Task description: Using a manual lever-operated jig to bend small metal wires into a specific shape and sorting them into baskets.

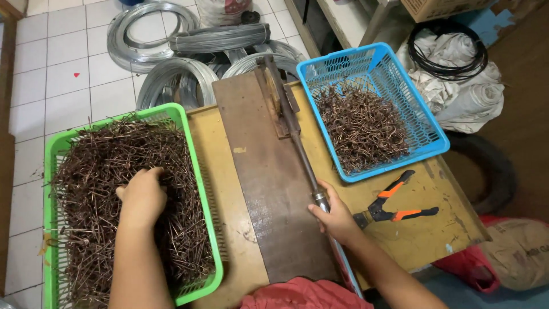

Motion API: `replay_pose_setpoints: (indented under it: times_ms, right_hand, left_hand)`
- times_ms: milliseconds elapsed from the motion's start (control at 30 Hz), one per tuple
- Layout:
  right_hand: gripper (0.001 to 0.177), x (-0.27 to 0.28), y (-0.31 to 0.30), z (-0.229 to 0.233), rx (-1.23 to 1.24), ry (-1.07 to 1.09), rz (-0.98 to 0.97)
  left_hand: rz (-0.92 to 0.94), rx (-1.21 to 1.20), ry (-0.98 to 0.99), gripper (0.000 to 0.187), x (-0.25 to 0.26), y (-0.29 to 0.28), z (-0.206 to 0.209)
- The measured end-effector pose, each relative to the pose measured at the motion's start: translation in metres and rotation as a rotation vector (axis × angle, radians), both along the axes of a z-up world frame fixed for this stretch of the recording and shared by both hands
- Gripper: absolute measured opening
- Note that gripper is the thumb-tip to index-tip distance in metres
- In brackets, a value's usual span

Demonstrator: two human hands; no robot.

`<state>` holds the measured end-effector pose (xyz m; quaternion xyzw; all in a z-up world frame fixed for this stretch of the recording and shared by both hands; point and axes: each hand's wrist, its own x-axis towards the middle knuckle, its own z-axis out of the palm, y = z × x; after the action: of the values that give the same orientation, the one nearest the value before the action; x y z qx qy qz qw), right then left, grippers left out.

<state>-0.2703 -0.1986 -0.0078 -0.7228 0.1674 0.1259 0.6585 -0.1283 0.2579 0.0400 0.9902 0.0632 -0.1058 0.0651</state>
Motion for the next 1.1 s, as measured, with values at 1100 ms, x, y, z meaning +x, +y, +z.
replay_pose_setpoints:
  times_ms: [1100]
  right_hand:
    - [0.078, -0.002, 0.001, -0.004, 0.084, -0.014, -0.028]
  left_hand:
    - [0.091, -0.685, -0.729, 0.015, -0.019, -0.01, 0.042]
